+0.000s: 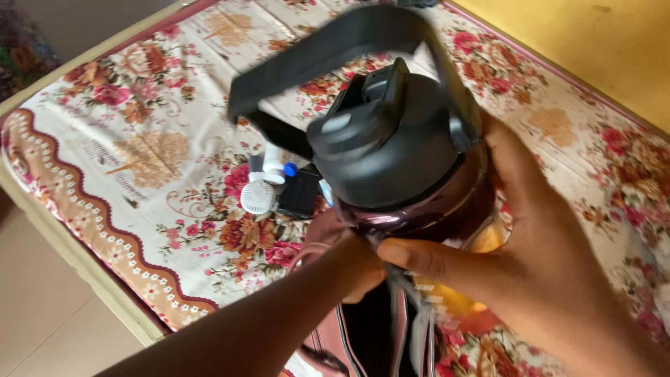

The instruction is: The person stands at a bed with a handbag and assorted personal items laid out. They open the bag, place a water bottle, books, a wallet, cosmetic containers and other small items inside, attach a key ring, and arrange the contents within the bag's compartments.

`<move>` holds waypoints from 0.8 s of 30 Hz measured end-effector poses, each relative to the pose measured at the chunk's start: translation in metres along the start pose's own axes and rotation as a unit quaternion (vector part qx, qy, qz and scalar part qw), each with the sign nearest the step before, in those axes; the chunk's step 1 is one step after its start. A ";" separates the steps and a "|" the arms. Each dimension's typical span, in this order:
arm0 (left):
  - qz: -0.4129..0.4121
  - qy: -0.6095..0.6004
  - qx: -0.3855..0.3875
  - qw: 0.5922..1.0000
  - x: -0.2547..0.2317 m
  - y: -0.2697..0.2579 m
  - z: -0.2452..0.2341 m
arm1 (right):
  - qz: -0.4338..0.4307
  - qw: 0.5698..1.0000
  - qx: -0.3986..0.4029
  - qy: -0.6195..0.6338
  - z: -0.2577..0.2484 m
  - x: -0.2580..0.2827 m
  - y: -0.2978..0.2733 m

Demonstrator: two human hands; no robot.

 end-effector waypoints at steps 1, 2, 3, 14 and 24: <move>0.003 0.015 0.021 1.000 0.002 0.004 0.001 | 0.033 0.999 0.004 0.040 0.002 -0.005 -0.008; 0.000 0.034 0.042 0.999 0.008 0.006 0.003 | 0.065 0.995 0.008 0.081 0.003 -0.011 -0.016; 0.000 0.047 0.060 0.997 0.012 0.008 0.005 | 0.094 0.988 -0.001 0.125 0.006 -0.019 -0.023; 0.029 0.063 0.052 0.996 0.011 0.002 0.021 | 0.185 0.945 -0.113 0.247 0.039 -0.123 -0.041; 0.006 0.187 0.171 0.967 0.046 0.005 0.010 | 0.157 0.933 -0.175 0.273 0.026 -0.155 -0.022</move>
Point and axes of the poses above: each hand's wrist, its own y-axis towards the middle knuckle, its own z-axis out of the palm, x = y × z, the point moved 5 cm from there along y, towards the middle knuckle, and after that the axes turned 6 degrees about z, right-handed, at the moved point
